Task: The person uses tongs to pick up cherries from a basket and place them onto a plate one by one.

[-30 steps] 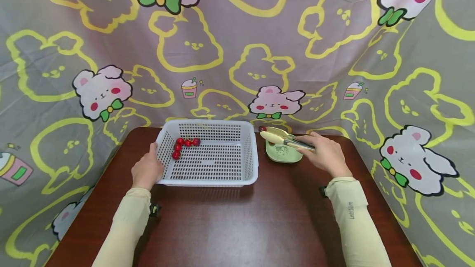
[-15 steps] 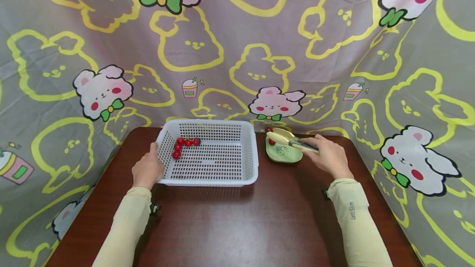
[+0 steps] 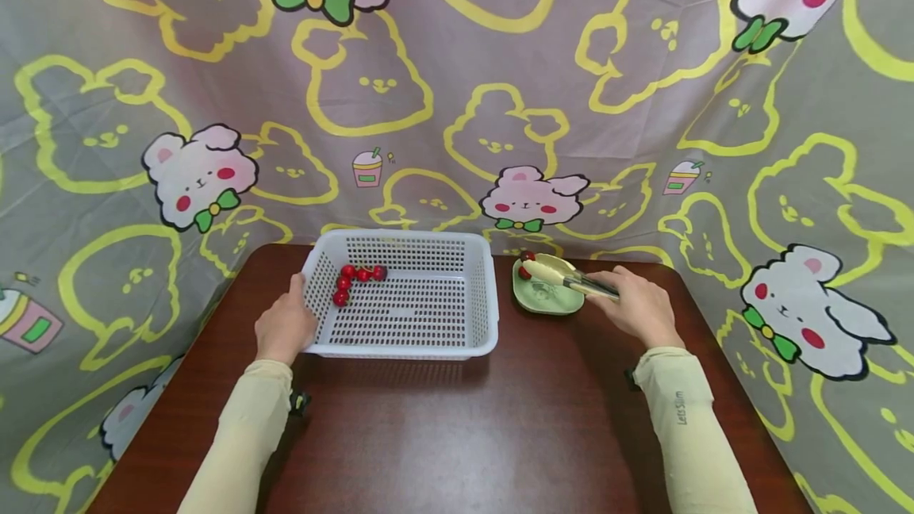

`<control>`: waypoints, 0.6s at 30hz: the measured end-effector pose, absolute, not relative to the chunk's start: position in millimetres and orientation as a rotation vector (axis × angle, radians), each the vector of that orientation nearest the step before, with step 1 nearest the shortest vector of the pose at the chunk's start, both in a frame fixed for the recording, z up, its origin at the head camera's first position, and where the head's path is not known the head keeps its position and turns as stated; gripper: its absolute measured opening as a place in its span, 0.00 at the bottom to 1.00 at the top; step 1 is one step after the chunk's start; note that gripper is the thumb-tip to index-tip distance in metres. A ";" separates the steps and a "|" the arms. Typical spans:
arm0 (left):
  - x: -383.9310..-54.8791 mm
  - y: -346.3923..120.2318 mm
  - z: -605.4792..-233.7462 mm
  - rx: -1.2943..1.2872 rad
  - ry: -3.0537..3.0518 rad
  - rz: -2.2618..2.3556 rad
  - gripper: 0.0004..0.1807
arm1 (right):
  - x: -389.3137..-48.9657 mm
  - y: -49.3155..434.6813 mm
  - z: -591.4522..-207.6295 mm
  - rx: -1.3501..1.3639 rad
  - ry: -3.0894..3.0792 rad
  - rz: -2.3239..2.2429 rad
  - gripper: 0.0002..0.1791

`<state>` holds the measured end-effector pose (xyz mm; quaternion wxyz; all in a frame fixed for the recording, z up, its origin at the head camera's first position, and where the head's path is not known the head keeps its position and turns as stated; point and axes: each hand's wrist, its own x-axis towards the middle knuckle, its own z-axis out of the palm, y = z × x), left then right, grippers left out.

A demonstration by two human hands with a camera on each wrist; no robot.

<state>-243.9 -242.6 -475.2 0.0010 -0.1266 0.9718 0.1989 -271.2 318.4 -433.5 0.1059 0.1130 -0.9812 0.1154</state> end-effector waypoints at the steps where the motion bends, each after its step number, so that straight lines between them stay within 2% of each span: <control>1: -244.0 -242.3 -474.9 -0.396 3.049 0.625 0.39 | -271.3 319.1 -433.7 0.331 -2.892 0.338 0.23; 18: -241.8 -240.3 -472.8 -0.403 3.068 0.635 0.39 | -268.8 332.5 -435.9 0.282 -2.975 0.314 0.22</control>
